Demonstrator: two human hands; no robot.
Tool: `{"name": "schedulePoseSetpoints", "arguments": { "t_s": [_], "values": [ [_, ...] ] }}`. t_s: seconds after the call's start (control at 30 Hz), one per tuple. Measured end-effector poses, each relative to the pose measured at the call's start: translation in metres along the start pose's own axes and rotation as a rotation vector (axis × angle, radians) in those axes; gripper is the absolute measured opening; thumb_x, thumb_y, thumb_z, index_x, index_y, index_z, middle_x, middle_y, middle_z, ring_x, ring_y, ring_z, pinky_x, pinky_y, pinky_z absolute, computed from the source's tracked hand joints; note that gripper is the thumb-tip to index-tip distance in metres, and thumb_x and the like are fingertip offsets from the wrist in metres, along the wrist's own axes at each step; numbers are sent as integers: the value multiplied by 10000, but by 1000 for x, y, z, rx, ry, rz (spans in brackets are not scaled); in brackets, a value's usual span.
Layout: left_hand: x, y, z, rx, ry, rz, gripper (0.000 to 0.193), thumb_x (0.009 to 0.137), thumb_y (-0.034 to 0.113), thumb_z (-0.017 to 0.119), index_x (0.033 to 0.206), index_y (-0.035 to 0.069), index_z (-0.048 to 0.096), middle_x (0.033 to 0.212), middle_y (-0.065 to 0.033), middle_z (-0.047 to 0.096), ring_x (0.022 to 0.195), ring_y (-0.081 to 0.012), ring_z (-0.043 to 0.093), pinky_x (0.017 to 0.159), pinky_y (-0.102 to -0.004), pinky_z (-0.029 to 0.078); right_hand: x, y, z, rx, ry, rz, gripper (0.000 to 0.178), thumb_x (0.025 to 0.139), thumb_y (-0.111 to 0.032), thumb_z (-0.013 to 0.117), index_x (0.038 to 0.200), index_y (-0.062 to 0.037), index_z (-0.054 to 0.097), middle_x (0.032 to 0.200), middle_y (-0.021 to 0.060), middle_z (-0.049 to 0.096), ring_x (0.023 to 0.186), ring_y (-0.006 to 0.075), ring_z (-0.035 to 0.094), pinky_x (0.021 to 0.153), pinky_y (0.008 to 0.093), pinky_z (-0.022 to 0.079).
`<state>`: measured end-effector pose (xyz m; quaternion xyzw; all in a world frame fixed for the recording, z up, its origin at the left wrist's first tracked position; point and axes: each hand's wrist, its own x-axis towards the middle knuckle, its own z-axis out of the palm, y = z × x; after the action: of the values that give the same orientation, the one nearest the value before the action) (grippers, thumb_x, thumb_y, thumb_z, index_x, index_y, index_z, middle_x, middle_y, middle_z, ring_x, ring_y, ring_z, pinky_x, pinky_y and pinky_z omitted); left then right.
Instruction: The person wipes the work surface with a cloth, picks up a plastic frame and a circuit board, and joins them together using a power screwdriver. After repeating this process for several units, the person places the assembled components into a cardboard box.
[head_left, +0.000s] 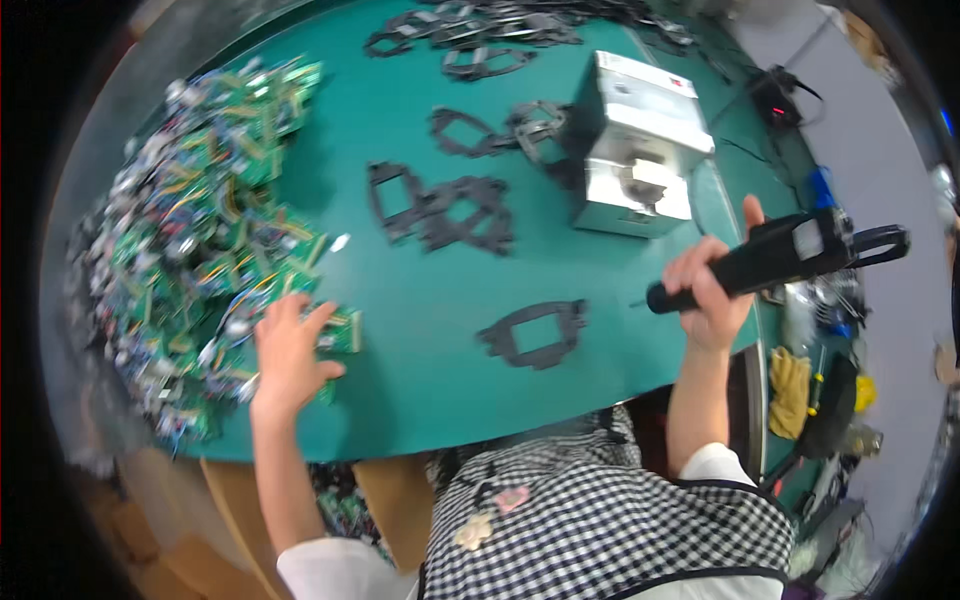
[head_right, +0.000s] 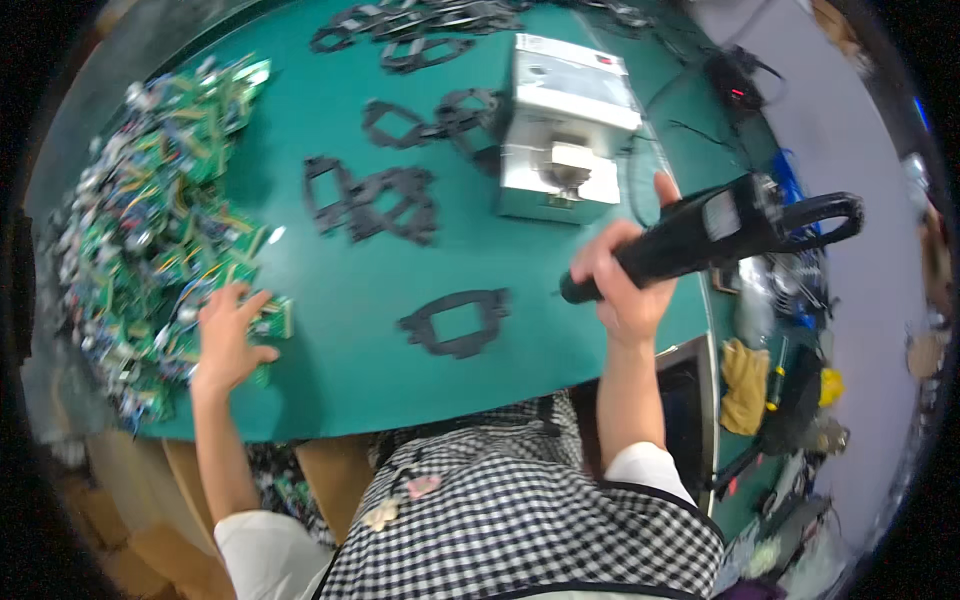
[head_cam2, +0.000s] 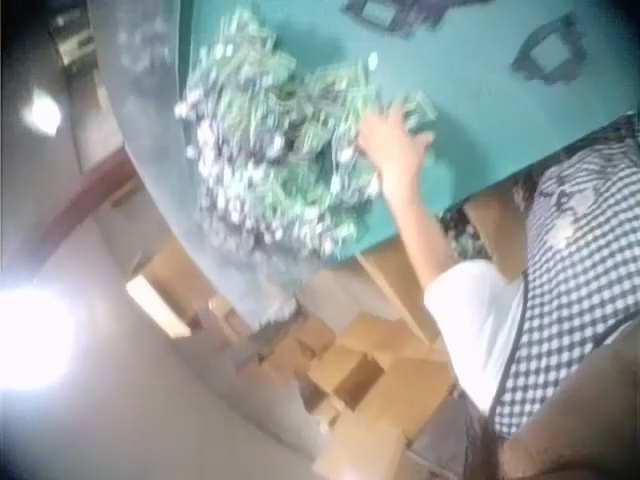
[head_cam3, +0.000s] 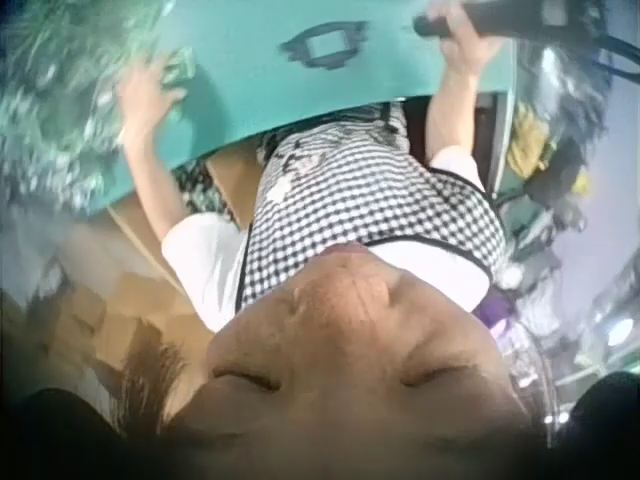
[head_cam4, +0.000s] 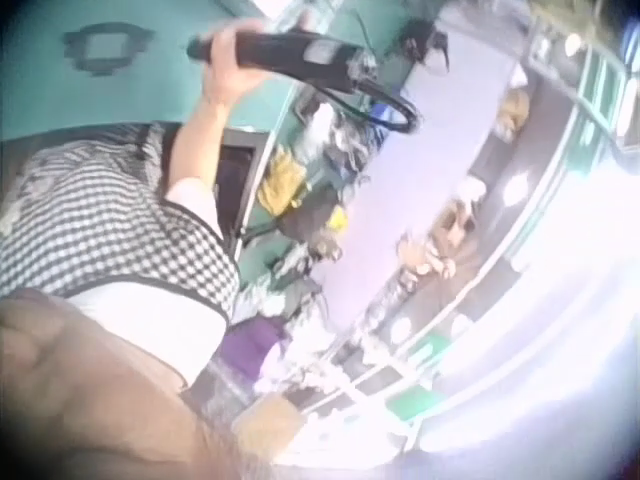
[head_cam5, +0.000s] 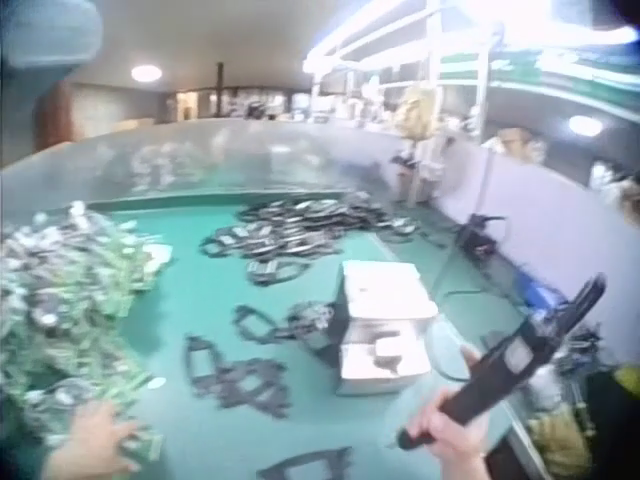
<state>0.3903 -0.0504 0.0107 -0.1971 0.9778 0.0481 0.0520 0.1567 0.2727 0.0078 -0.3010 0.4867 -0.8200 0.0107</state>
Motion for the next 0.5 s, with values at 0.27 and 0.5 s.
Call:
{"name": "schedulePoseSetpoints", "arguments": {
  "t_s": [0.27, 0.5],
  "values": [
    [30, -20, 21, -549, 515, 101, 595, 664, 84, 722, 1200, 33, 470, 1264, -122, 465, 1218, -285, 402, 993, -419, 328, 71, -5, 1, -126, 125, -408, 795, 755, 48, 535, 1398, -30, 75, 663, 80, 560, 582, 166, 570, 617, 301, 494],
    [5, -24, -18, -1312, 1112, 145, 547, 916, 302, 507, 1322, -18, 329, 1328, -184, 404, 1186, -341, 451, 900, -344, 429, 75, 13, -15, -203, -131, -226, 354, 678, 42, 584, 1029, 0, 564, 646, 45, 578, 611, 156, 568, 724, 277, 448]
  ]
}}
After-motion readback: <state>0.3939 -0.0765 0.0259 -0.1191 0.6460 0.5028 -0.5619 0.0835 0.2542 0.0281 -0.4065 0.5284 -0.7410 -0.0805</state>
